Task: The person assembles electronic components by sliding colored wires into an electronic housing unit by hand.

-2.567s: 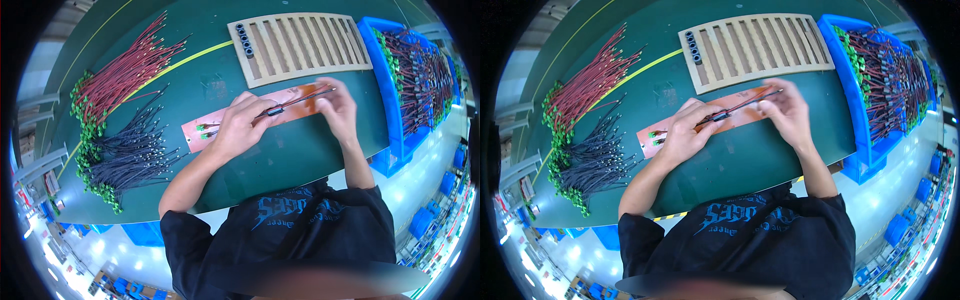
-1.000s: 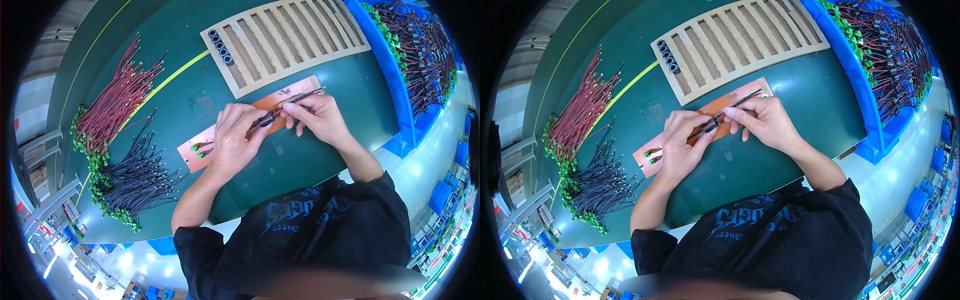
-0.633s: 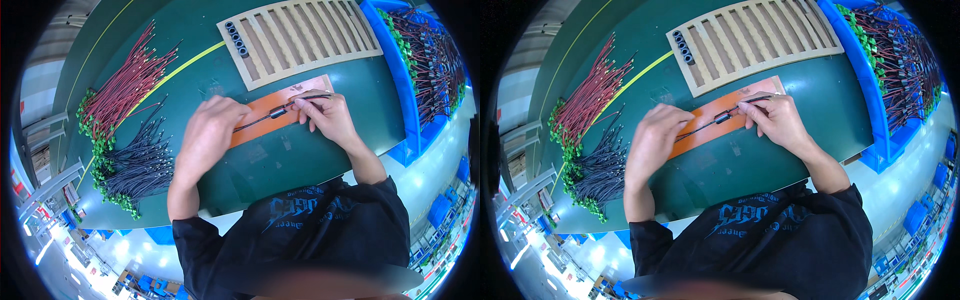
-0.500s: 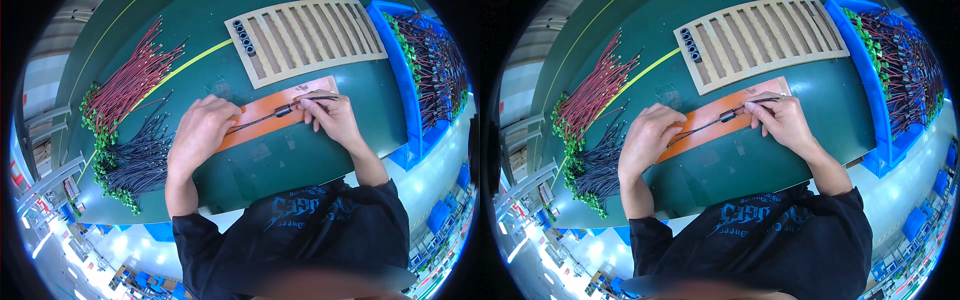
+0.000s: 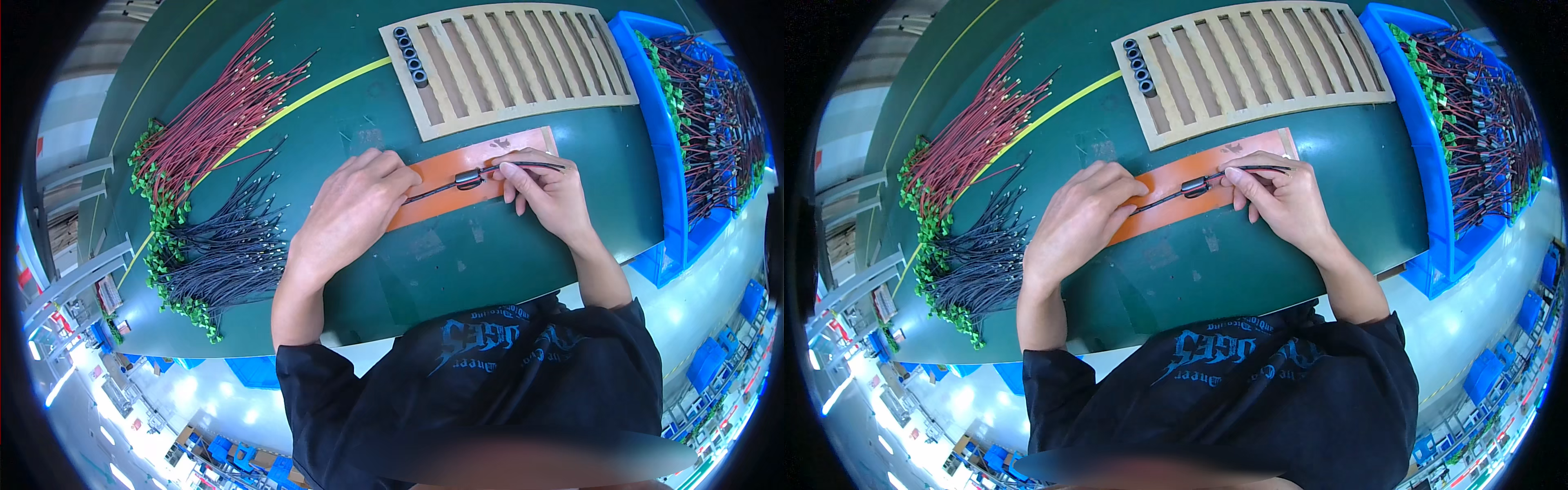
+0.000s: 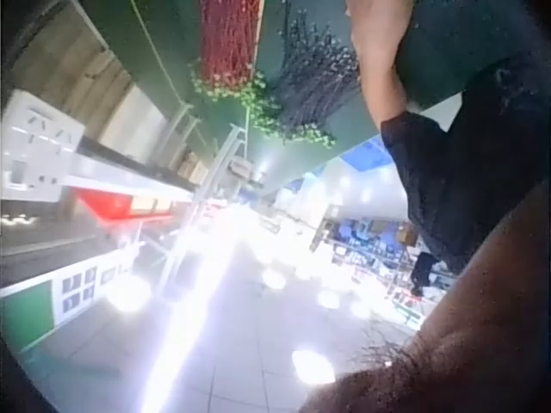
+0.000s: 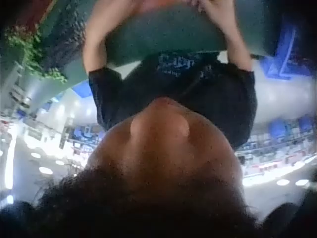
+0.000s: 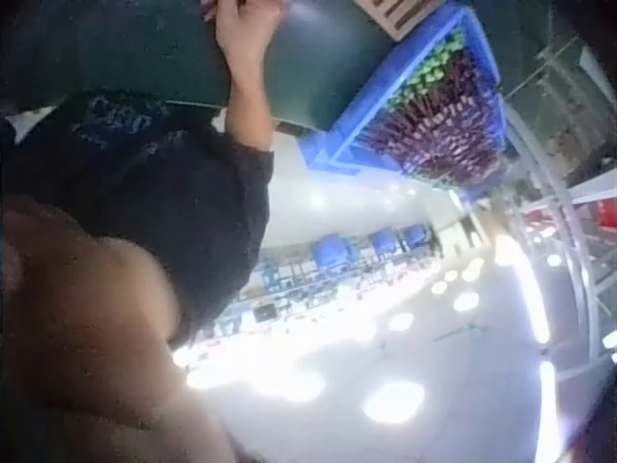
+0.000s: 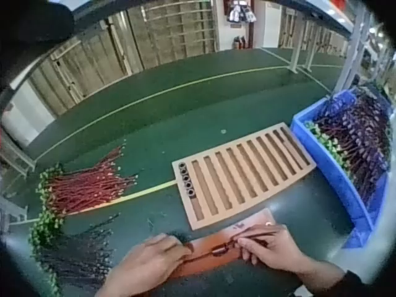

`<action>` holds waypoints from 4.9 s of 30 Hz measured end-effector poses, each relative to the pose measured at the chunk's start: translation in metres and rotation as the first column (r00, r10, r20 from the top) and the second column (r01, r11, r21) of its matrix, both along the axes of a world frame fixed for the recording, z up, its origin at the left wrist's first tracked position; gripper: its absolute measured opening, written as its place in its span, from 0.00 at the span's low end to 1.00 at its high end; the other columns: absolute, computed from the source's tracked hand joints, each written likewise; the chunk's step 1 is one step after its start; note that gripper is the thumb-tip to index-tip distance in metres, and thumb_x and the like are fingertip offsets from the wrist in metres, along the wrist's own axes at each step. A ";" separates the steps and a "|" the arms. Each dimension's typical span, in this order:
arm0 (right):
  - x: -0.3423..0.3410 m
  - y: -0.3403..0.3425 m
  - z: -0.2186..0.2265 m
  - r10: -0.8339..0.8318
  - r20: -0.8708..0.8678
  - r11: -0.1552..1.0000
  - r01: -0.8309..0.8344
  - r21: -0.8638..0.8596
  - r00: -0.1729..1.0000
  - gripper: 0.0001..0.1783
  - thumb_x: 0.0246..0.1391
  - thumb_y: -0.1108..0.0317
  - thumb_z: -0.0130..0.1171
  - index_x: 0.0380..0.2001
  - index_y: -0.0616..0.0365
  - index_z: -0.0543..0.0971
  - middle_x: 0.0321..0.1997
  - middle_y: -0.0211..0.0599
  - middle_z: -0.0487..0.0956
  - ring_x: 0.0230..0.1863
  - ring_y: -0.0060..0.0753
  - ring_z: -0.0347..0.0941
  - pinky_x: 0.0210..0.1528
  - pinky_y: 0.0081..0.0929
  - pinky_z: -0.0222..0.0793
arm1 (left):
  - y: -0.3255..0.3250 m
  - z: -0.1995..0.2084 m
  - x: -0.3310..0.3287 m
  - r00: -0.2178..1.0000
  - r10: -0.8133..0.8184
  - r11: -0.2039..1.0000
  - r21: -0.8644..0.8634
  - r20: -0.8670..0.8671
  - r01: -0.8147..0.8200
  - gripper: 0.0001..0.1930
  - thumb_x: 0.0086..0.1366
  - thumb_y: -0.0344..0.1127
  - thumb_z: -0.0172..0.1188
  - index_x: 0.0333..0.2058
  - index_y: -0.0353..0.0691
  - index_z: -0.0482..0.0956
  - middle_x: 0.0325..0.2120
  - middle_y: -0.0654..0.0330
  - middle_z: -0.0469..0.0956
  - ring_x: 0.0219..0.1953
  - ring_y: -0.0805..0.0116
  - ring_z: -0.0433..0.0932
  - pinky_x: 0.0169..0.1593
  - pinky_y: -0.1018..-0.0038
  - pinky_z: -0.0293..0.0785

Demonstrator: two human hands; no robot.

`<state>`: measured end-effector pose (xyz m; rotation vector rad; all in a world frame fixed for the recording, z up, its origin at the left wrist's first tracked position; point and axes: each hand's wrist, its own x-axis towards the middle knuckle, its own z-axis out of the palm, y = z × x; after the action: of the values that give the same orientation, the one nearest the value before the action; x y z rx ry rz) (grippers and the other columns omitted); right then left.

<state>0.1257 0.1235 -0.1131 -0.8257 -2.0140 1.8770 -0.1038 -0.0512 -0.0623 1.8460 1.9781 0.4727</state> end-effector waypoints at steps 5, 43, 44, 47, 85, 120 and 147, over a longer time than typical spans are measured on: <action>0.000 0.001 0.001 -0.002 -0.011 1.000 0.002 -0.024 1.000 0.11 0.68 0.71 0.58 0.43 0.70 0.84 0.37 0.37 0.86 0.26 0.19 0.78 0.22 0.17 0.73 | -0.001 0.002 -0.001 0.999 -0.001 0.999 -0.042 0.044 0.003 0.12 0.55 0.25 0.66 0.40 0.36 0.82 0.35 0.56 0.81 0.42 0.54 0.78 0.46 0.61 0.75; 0.000 0.000 0.000 -0.019 0.043 0.996 0.023 -0.089 0.999 0.09 0.66 0.71 0.61 0.39 0.68 0.84 0.28 0.36 0.84 0.23 0.18 0.77 0.21 0.18 0.71 | 0.007 -0.046 0.044 0.961 0.145 0.939 0.274 0.237 -0.210 0.06 0.59 0.22 0.65 0.36 0.31 0.80 0.34 0.52 0.76 0.39 0.51 0.78 0.43 0.61 0.76; -0.001 0.000 0.001 -0.010 0.053 0.996 0.015 -0.093 0.999 0.09 0.66 0.72 0.61 0.39 0.68 0.84 0.29 0.37 0.84 0.24 0.18 0.77 0.21 0.18 0.71 | 0.007 -0.047 0.044 0.960 0.146 0.938 0.274 0.238 -0.211 0.06 0.59 0.22 0.65 0.36 0.31 0.80 0.34 0.52 0.76 0.39 0.51 0.78 0.43 0.61 0.76; -0.002 0.000 0.001 0.011 0.064 0.997 -0.006 -0.074 0.998 0.08 0.66 0.73 0.60 0.39 0.68 0.83 0.30 0.37 0.84 0.25 0.18 0.77 0.21 0.18 0.71 | 0.007 -0.049 0.043 0.954 0.143 0.932 0.288 0.264 -0.220 0.06 0.58 0.21 0.66 0.35 0.30 0.80 0.34 0.52 0.77 0.39 0.52 0.78 0.43 0.61 0.76; 0.011 0.015 0.007 -0.170 -0.130 0.976 0.148 -0.160 0.977 0.09 0.67 0.73 0.60 0.42 0.70 0.83 0.34 0.38 0.83 0.30 0.22 0.80 0.29 0.18 0.77 | 0.017 -0.050 0.049 0.954 0.096 0.909 0.366 0.284 -0.200 0.07 0.56 0.21 0.67 0.35 0.33 0.81 0.32 0.55 0.77 0.35 0.55 0.77 0.39 0.62 0.75; 0.007 0.014 -0.003 -0.096 -0.136 0.863 0.150 0.483 0.986 0.06 0.60 0.79 0.64 0.40 0.69 0.83 0.35 0.37 0.85 0.27 0.20 0.80 0.28 0.18 0.75 | 0.024 -0.052 0.049 0.955 0.090 0.906 0.375 0.284 -0.197 0.07 0.55 0.20 0.67 0.33 0.33 0.82 0.31 0.55 0.77 0.35 0.55 0.77 0.38 0.63 0.75; 0.011 0.037 0.002 0.130 -0.159 0.906 -0.052 0.420 0.979 0.07 0.60 0.71 0.66 0.37 0.64 0.87 0.38 0.33 0.81 0.36 0.26 0.75 0.36 0.26 0.71 | 0.021 -0.052 0.051 0.956 0.071 0.913 0.368 0.286 -0.178 0.08 0.55 0.21 0.67 0.35 0.34 0.82 0.32 0.56 0.77 0.36 0.55 0.77 0.41 0.63 0.74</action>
<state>0.1368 0.1610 -0.1109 -0.4323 -2.2447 1.4202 -0.0524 -0.0301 -0.1141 1.7573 1.9225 1.1685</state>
